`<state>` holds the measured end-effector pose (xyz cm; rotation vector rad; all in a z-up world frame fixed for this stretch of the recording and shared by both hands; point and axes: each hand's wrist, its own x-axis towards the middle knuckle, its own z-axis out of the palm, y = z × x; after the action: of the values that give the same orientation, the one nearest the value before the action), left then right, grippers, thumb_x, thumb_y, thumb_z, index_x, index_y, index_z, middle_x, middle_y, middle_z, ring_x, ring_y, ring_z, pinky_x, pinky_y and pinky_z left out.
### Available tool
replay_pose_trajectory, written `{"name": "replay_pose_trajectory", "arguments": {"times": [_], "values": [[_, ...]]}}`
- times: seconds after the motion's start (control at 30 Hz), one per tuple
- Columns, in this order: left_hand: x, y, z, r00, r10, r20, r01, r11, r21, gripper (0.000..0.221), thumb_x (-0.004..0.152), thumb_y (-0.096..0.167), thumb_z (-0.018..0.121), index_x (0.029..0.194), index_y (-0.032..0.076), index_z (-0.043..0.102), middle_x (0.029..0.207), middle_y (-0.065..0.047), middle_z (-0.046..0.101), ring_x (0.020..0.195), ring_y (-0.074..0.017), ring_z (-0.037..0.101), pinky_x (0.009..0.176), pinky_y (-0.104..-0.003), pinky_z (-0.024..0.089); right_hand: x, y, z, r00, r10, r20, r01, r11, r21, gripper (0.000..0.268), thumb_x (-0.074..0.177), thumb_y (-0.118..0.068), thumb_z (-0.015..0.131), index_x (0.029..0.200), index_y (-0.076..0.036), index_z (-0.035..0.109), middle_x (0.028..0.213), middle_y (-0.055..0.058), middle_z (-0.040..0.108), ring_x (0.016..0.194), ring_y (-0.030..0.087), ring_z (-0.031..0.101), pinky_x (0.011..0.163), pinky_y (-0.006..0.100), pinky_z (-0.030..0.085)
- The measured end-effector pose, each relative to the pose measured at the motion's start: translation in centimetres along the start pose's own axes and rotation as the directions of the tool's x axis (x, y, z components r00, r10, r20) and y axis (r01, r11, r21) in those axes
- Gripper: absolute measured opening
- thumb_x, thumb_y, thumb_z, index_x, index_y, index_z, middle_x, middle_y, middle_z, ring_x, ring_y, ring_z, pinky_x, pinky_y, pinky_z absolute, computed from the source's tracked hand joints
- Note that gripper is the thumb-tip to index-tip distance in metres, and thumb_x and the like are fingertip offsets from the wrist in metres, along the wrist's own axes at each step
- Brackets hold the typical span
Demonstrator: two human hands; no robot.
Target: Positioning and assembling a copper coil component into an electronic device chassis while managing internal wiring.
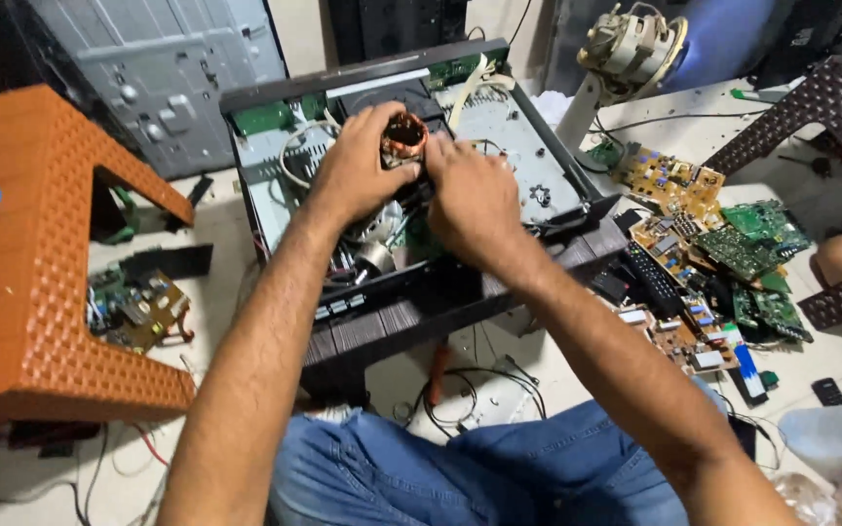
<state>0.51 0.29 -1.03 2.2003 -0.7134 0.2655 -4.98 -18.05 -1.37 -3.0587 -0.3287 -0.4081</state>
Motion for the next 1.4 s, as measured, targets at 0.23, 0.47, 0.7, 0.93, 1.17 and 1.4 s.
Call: {"name": "replay_pose_trajectory", "arguments": {"times": [0.23,0.47,0.7,0.93,1.17,1.4], "values": [[-0.6,0.6,-0.1,1.0,0.009,-0.004,-0.009,0.998,0.068,0.072,0.08,0.025,0.087,0.142,0.02,0.051,0.131,-0.013,0.062,0.126,-0.0375,0.056,0.101,-0.058,0.046,-0.8,-0.3,-1.6,0.999,0.031,0.023,-0.032,0.998,0.052,0.059,0.078,-0.02,0.069,0.136,-0.014,0.058,0.128,0.009,0.07,0.116,0.033,0.068,0.094,0.057,0.051],[-1.0,0.6,0.1,0.999,-0.028,0.019,0.027,0.999,0.019,0.069,0.081,0.023,0.084,0.142,0.017,0.051,0.129,-0.016,0.062,0.125,-0.0387,0.056,0.104,-0.056,0.045,-1.9,-1.8,-2.9,1.0,-0.01,0.0,0.01,1.0,-0.013,0.063,0.088,-0.01,0.052,0.15,-0.005,0.051,0.151,0.015,0.056,0.137,0.034,0.053,0.101,0.057,0.044],[0.4,1.4,-0.8,0.999,-0.02,-0.029,0.02,1.0,0.007,0.065,0.079,0.019,0.078,0.138,0.014,0.052,0.121,-0.009,0.062,0.114,-0.0286,0.059,0.094,-0.048,0.049,0.2,-0.8,-4.5,0.999,-0.033,-0.032,0.038,0.98,0.197,0.048,0.084,-0.004,0.056,0.131,-0.013,0.059,0.116,0.008,0.068,0.096,0.03,0.068,0.078,0.049,0.057],[-0.1,-0.6,0.1,0.994,0.098,-0.051,-0.097,0.995,0.021,0.078,0.074,0.04,0.088,0.14,0.017,0.052,0.122,-0.017,0.062,0.119,-0.0421,0.059,0.104,-0.053,0.045,1.9,2.8,0.4,0.983,0.178,-0.038,-0.132,0.841,0.524,0.052,0.075,-0.028,0.069,0.126,-0.038,0.072,0.109,0.004,0.078,0.107,0.042,0.069,0.086,0.06,0.056],[0.1,-1.1,0.4,0.998,0.06,-0.031,-0.058,0.997,0.059,0.078,0.074,0.036,0.087,0.143,0.023,0.051,0.127,-0.012,0.063,0.121,-0.0368,0.059,0.099,-0.053,0.045,1.5,2.6,-0.6,0.955,0.291,-0.058,-0.147,0.634,0.76,0.037,0.075,-0.02,0.077,0.11,-0.031,0.079,0.092,0.003,0.08,0.098,0.031,0.075,0.084,0.044,0.06],[-0.6,2.0,-0.5,0.997,0.077,-0.029,-0.072,0.984,0.16,0.078,0.075,0.037,0.086,0.143,0.024,0.051,0.127,-0.007,0.064,0.12,-0.0298,0.06,0.094,-0.047,0.042,1.1,3.5,-1.1,0.895,0.446,-0.034,-0.093,0.259,0.961,0.024,0.079,-0.022,0.08,0.102,-0.028,0.082,0.084,-0.003,0.08,0.083,0.008,0.076,0.076,0.026,0.061]]}}
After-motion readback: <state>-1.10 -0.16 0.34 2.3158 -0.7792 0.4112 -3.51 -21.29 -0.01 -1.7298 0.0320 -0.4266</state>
